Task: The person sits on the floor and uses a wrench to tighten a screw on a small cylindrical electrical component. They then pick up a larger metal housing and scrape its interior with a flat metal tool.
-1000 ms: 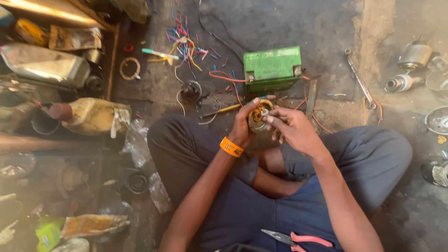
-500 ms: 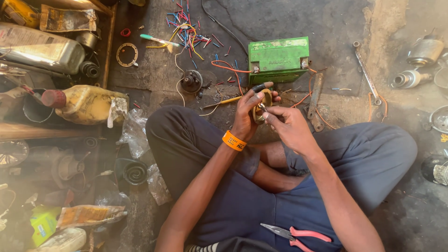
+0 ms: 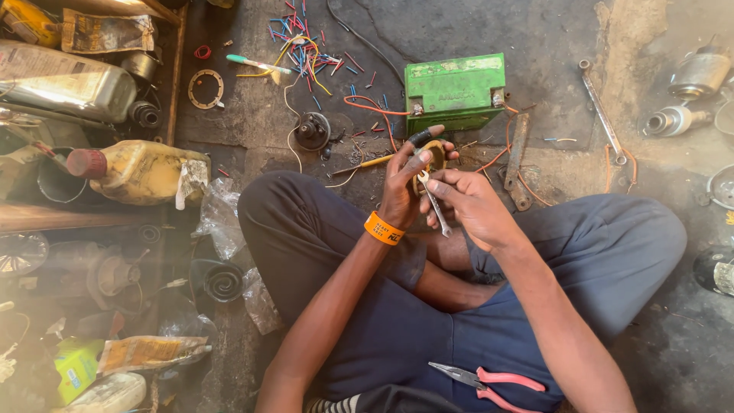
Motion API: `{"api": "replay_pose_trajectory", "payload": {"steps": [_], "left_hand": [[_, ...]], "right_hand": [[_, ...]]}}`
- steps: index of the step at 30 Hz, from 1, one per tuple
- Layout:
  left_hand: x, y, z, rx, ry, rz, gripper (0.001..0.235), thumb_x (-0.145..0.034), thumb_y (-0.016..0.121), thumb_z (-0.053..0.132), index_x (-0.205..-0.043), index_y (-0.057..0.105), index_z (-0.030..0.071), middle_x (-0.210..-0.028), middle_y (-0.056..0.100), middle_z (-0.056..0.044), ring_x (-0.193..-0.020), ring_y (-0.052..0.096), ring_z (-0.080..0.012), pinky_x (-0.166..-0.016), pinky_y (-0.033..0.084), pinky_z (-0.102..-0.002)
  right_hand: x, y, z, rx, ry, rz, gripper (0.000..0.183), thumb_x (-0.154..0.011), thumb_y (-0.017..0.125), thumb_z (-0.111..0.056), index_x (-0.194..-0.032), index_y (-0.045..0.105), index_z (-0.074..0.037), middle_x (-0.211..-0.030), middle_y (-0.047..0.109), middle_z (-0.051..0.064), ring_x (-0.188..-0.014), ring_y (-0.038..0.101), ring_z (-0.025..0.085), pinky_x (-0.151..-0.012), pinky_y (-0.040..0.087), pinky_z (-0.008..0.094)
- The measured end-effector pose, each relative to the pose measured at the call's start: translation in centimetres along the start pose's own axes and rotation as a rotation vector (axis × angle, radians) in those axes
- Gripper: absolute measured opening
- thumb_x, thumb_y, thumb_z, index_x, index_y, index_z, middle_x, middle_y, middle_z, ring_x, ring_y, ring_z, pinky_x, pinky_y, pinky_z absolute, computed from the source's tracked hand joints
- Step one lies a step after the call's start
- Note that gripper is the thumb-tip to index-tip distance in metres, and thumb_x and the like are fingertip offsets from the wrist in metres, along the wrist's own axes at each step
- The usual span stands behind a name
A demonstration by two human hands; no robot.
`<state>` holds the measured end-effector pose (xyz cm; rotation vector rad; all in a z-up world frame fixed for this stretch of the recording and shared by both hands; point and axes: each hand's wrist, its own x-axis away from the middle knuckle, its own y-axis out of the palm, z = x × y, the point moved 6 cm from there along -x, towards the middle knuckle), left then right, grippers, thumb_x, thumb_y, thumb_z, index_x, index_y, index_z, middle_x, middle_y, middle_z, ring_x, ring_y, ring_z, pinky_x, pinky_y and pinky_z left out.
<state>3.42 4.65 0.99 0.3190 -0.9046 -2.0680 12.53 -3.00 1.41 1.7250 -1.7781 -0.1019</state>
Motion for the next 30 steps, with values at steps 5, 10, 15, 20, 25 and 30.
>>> {"api": "replay_pose_trajectory", "payload": {"steps": [5, 10, 15, 20, 25, 30], "left_hand": [[0.0, 0.2, 0.2, 0.012, -0.002, -0.006, 0.054, -0.101, 0.063, 0.019, -0.148, 0.049, -0.004, -0.124, 0.064, -0.017, -0.118, 0.063, -0.025, -0.098, 0.056, -0.038], [0.0, 0.2, 0.3, -0.007, -0.004, -0.004, 0.054, -0.102, 0.061, 0.019, -0.149, 0.048, -0.004, -0.125, 0.064, -0.018, -0.118, 0.064, -0.0244, -0.098, 0.057, -0.038], [0.0, 0.4, 0.4, -0.001, 0.0, -0.026, 0.055, -0.102, 0.062, 0.02, -0.15, 0.048, -0.004, -0.125, 0.063, -0.017, -0.118, 0.063, -0.0243, -0.1, 0.057, -0.039], [0.1, 0.7, 0.7, -0.053, 0.033, -0.052, 0.057, -0.101, 0.063, 0.021, -0.15, 0.048, -0.004, -0.126, 0.063, -0.016, -0.121, 0.063, -0.0239, -0.103, 0.056, -0.039], [0.1, 0.5, 0.7, -0.126, 0.074, -0.028, 0.055, -0.103, 0.061, 0.024, -0.149, 0.051, -0.004, -0.124, 0.064, -0.016, -0.12, 0.064, -0.0237, -0.102, 0.057, -0.04], [0.1, 0.3, 0.7, -0.144, 0.096, -0.018, 0.053, -0.104, 0.06, 0.024, -0.148, 0.051, -0.004, -0.124, 0.065, -0.016, -0.118, 0.064, -0.0247, -0.101, 0.057, -0.041]], "right_hand": [[0.1, 0.5, 0.1, -0.16, 0.007, -0.067, 0.022, -0.105, 0.06, -0.022, -0.111, 0.066, -0.002, -0.086, 0.071, 0.007, -0.07, 0.068, 0.014, -0.066, 0.056, 0.029], [-0.1, 0.5, 0.3, -0.146, 0.012, -0.026, 0.022, -0.103, 0.06, -0.021, -0.112, 0.066, -0.002, -0.086, 0.072, 0.008, -0.068, 0.068, 0.016, -0.064, 0.056, 0.03], [0.0, 0.6, 0.3, -0.144, 0.02, -0.019, 0.023, -0.103, 0.06, -0.022, -0.111, 0.067, -0.002, -0.085, 0.072, 0.008, -0.069, 0.069, 0.017, -0.064, 0.056, 0.03], [0.2, 0.9, 0.7, -0.248, 0.044, -0.044, 0.022, -0.104, 0.059, -0.022, -0.112, 0.066, -0.003, -0.086, 0.072, 0.007, -0.071, 0.069, 0.015, -0.065, 0.057, 0.03], [0.2, 0.7, 1.1, -0.317, 0.103, -0.071, 0.018, -0.105, 0.058, -0.02, -0.111, 0.064, -0.004, -0.087, 0.071, 0.006, -0.073, 0.069, 0.014, -0.067, 0.058, 0.03], [0.2, 1.0, 1.3, -0.361, 0.106, -0.081, 0.017, -0.105, 0.057, -0.019, -0.112, 0.064, -0.005, -0.087, 0.071, 0.007, -0.073, 0.069, 0.015, -0.066, 0.058, 0.031]]}}
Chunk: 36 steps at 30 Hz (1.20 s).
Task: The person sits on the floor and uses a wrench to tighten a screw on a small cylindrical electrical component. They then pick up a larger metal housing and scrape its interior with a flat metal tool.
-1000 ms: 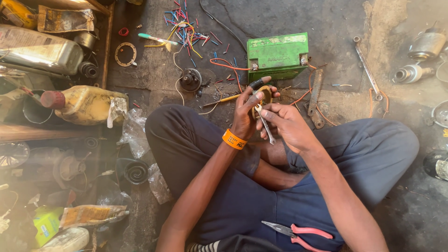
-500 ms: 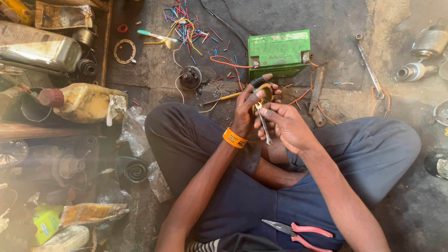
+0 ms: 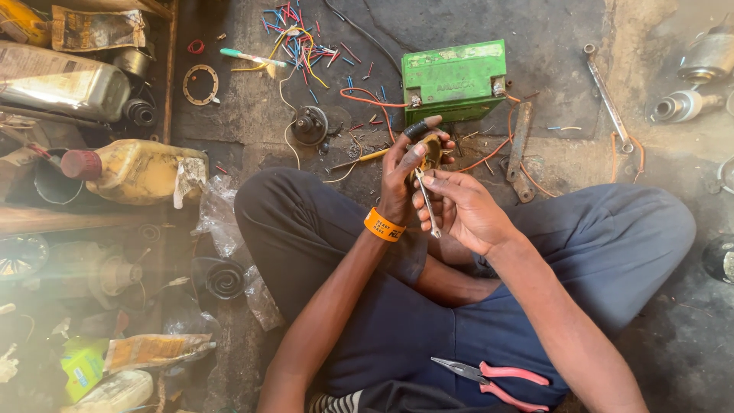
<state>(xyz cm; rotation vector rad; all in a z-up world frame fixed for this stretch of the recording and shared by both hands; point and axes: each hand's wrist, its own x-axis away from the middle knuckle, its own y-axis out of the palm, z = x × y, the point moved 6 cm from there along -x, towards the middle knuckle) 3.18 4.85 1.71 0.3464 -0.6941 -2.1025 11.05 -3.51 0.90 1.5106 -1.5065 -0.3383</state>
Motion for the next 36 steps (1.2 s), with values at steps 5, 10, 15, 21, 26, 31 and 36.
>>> {"api": "replay_pose_trajectory", "payload": {"steps": [5, 10, 15, 21, 26, 31, 36], "left_hand": [[0.0, 0.1, 0.1, 0.018, 0.006, -0.006, 0.053, -0.103, 0.06, 0.023, -0.148, 0.052, -0.004, -0.124, 0.065, -0.016, -0.118, 0.064, -0.0253, -0.101, 0.056, -0.041], [0.1, 0.1, 0.3, -0.03, 0.004, 0.005, 0.053, -0.102, 0.06, 0.023, -0.147, 0.052, -0.003, -0.124, 0.064, -0.015, -0.118, 0.064, -0.0247, -0.101, 0.056, -0.041], [0.1, 0.3, 0.3, -0.047, -0.021, 0.02, 0.052, -0.102, 0.06, 0.024, -0.146, 0.053, -0.003, -0.121, 0.066, -0.015, -0.115, 0.065, -0.0246, -0.097, 0.056, -0.04], [0.2, -0.1, -0.2, -0.105, -0.033, 0.017, 0.053, -0.099, 0.063, 0.022, -0.145, 0.054, -0.003, -0.121, 0.067, -0.014, -0.114, 0.065, -0.022, -0.097, 0.056, -0.037], [-0.1, 0.6, 0.1, -0.12, -0.055, 0.014, 0.052, -0.096, 0.064, 0.019, -0.142, 0.056, -0.003, -0.121, 0.069, -0.013, -0.111, 0.066, -0.0208, -0.099, 0.054, -0.034], [0.2, 0.2, -0.6, -0.057, -0.108, 0.021, 0.047, -0.094, 0.061, 0.022, -0.133, 0.062, -0.005, -0.112, 0.071, -0.014, -0.101, 0.068, -0.0209, -0.092, 0.057, -0.034], [0.0, -0.9, -1.0, -0.113, -0.094, 0.032, 0.046, -0.089, 0.057, 0.022, -0.124, 0.068, -0.005, -0.106, 0.073, -0.014, -0.094, 0.069, -0.0212, -0.086, 0.059, -0.034]], "right_hand": [[0.0, 0.4, 0.2, -0.013, -0.017, -0.011, 0.019, -0.105, 0.057, -0.02, -0.113, 0.063, -0.004, -0.088, 0.071, 0.007, -0.074, 0.069, 0.015, -0.066, 0.059, 0.031], [0.1, 0.3, 0.1, 0.008, 0.006, 0.022, 0.018, -0.105, 0.057, -0.021, -0.111, 0.063, -0.005, -0.088, 0.071, 0.007, -0.073, 0.069, 0.015, -0.065, 0.058, 0.031], [0.1, 0.6, -0.5, 0.143, -0.007, -0.011, 0.017, -0.106, 0.058, -0.021, -0.108, 0.062, -0.004, -0.084, 0.069, 0.005, -0.066, 0.064, 0.013, -0.057, 0.053, 0.029], [0.0, 0.4, 0.0, 0.199, -0.047, 0.043, 0.015, -0.105, 0.056, -0.022, -0.109, 0.061, -0.009, -0.081, 0.066, 0.004, -0.065, 0.063, 0.011, -0.054, 0.05, 0.026], [0.1, 0.6, -0.2, 0.214, -0.047, 0.203, 0.01, -0.102, 0.056, -0.019, -0.106, 0.06, -0.011, -0.075, 0.059, -0.001, -0.055, 0.052, 0.007, -0.043, 0.04, 0.022], [0.2, 1.5, 0.8, 0.105, -0.088, 0.15, 0.006, -0.102, 0.057, -0.014, -0.104, 0.057, -0.009, -0.078, 0.054, -0.001, -0.055, 0.047, 0.005, -0.044, 0.035, 0.019], [0.1, 1.6, 1.0, 0.131, -0.119, 0.175, 0.007, -0.1, 0.058, -0.015, -0.105, 0.059, -0.009, -0.077, 0.053, -0.002, -0.054, 0.045, 0.005, -0.043, 0.033, 0.019]]}}
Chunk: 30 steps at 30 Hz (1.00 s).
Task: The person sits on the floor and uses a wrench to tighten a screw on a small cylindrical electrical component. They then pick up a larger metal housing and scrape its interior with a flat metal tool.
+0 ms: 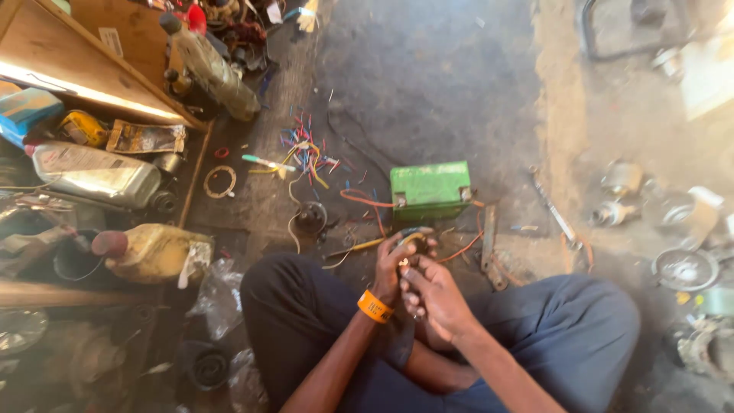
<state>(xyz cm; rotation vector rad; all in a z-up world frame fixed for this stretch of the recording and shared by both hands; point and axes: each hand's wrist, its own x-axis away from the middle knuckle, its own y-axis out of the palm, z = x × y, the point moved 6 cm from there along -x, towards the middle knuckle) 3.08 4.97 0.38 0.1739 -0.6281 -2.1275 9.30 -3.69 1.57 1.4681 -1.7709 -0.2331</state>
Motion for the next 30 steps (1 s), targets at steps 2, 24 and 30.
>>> {"api": "replay_pose_trajectory", "payload": {"steps": [2, 24, 30], "left_hand": [[-0.1, -0.2, 0.1, 0.009, 0.01, 0.015, 0.045, -0.089, 0.058, 0.022, -0.124, 0.068, -0.005, -0.105, 0.073, -0.014, -0.092, 0.07, -0.0219, -0.084, 0.059, -0.034], [-1.1, -3.8, -2.7, 0.086, -0.062, 0.292, 0.037, -0.085, 0.054, 0.009, -0.114, 0.071, -0.007, -0.091, 0.073, -0.014, -0.078, 0.069, -0.0198, -0.069, 0.059, -0.032], [-1.2, -3.5, -2.6, 0.068, -0.091, 0.252, 0.04, -0.085, 0.055, 0.011, -0.118, 0.072, -0.003, -0.092, 0.076, -0.016, -0.072, 0.068, -0.0206, -0.063, 0.057, -0.034]], "right_hand": [[0.1, 0.3, -0.3, -0.011, 0.039, -0.011, 0.008, -0.1, 0.059, -0.014, -0.106, 0.058, -0.009, -0.079, 0.055, -0.002, -0.057, 0.047, 0.005, -0.045, 0.034, 0.019], [-1.1, -1.1, 1.2, 0.369, 0.035, 0.013, 0.028, -0.092, 0.062, -0.005, -0.119, 0.054, -0.007, -0.074, 0.057, 0.005, -0.051, 0.047, 0.008, -0.039, 0.034, 0.023], [0.3, 0.7, -1.9, 0.747, -0.345, -0.005, 0.073, -0.078, 0.076, -0.011, -0.145, 0.045, -0.009, -0.098, 0.07, 0.007, -0.087, 0.069, 0.019, -0.075, 0.057, 0.03]]}}
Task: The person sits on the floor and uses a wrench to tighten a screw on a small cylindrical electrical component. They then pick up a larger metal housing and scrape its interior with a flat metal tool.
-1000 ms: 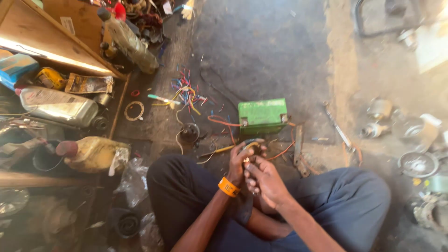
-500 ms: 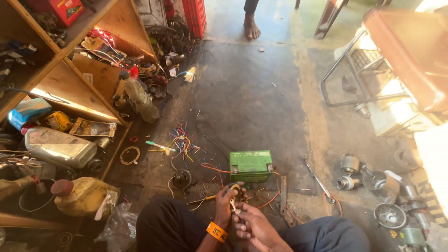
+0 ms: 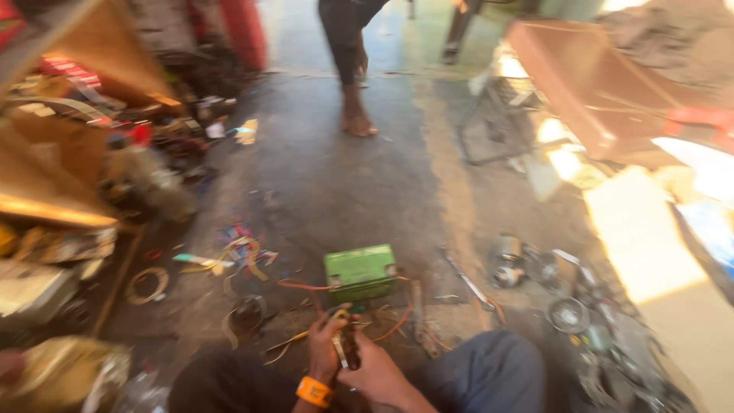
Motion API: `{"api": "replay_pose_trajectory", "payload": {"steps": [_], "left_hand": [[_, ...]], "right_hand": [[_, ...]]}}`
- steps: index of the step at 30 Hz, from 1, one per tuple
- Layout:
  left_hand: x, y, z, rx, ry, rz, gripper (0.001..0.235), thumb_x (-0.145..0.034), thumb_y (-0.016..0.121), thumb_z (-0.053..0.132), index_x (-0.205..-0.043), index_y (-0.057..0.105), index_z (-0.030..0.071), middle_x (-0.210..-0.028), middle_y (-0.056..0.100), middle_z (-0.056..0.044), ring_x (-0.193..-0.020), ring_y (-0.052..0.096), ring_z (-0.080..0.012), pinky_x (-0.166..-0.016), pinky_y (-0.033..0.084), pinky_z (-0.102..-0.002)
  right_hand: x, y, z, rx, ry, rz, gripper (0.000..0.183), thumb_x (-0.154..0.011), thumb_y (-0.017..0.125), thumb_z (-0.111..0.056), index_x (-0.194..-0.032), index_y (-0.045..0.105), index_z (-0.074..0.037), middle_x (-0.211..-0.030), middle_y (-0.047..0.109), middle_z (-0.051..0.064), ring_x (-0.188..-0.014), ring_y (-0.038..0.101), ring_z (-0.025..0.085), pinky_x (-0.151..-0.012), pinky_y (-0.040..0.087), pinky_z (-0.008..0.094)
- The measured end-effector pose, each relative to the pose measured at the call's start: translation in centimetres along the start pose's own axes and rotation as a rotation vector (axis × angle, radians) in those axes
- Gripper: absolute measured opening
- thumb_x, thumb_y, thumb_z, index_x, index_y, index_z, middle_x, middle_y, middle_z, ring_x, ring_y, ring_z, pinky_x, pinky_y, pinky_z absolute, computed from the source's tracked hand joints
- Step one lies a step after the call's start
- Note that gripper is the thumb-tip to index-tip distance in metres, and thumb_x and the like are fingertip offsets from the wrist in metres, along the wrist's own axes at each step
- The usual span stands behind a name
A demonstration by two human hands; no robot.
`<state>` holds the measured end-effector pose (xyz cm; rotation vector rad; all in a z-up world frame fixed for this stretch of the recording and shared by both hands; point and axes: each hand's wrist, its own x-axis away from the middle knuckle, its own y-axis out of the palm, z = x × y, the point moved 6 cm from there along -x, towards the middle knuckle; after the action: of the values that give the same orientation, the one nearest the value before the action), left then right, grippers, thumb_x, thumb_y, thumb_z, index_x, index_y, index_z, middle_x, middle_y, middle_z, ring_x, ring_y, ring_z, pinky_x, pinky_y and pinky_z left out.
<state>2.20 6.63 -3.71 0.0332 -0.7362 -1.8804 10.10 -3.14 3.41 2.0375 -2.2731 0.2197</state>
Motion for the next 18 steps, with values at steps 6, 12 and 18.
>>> {"api": "replay_pose_trajectory", "payload": {"steps": [6, 12, 18], "left_hand": [[-1.1, -2.4, -2.3, -0.103, -0.007, 0.031, 0.032, -0.086, 0.057, 0.012, -0.109, 0.074, -0.002, -0.092, 0.074, -0.013, -0.076, 0.071, -0.0218, -0.067, 0.058, -0.034], [-2.1, -4.0, -3.4, -0.724, 0.369, -0.135, 0.024, -0.09, 0.058, 0.014, -0.089, 0.072, -0.005, -0.084, 0.068, -0.009, -0.074, 0.067, -0.0182, -0.065, 0.051, -0.03], [-1.8, -5.2, -4.9, -0.417, 0.07, -0.015, 0.02, -0.093, 0.058, 0.01, -0.095, 0.068, -0.008, -0.09, 0.065, -0.014, -0.078, 0.061, -0.0191, -0.068, 0.048, -0.033]], "right_hand": [[0.7, -2.5, -1.6, 0.55, -0.038, 0.173, 0.098, -0.066, 0.084, -0.031, -0.147, 0.035, -0.005, -0.14, 0.051, 0.027, -0.131, 0.053, 0.045, -0.106, 0.048, 0.047], [1.2, -2.2, -1.4, 0.495, -0.27, -0.125, 0.142, -0.072, 0.087, -0.052, -0.171, 0.003, 0.006, -0.171, 0.016, 0.037, -0.16, 0.021, 0.053, -0.128, 0.027, 0.053], [0.7, -1.4, 1.0, 0.457, -0.296, -0.168, 0.149, -0.068, 0.081, -0.065, -0.167, -0.005, 0.007, -0.167, 0.015, 0.04, -0.159, 0.023, 0.054, -0.129, 0.028, 0.056]]}}
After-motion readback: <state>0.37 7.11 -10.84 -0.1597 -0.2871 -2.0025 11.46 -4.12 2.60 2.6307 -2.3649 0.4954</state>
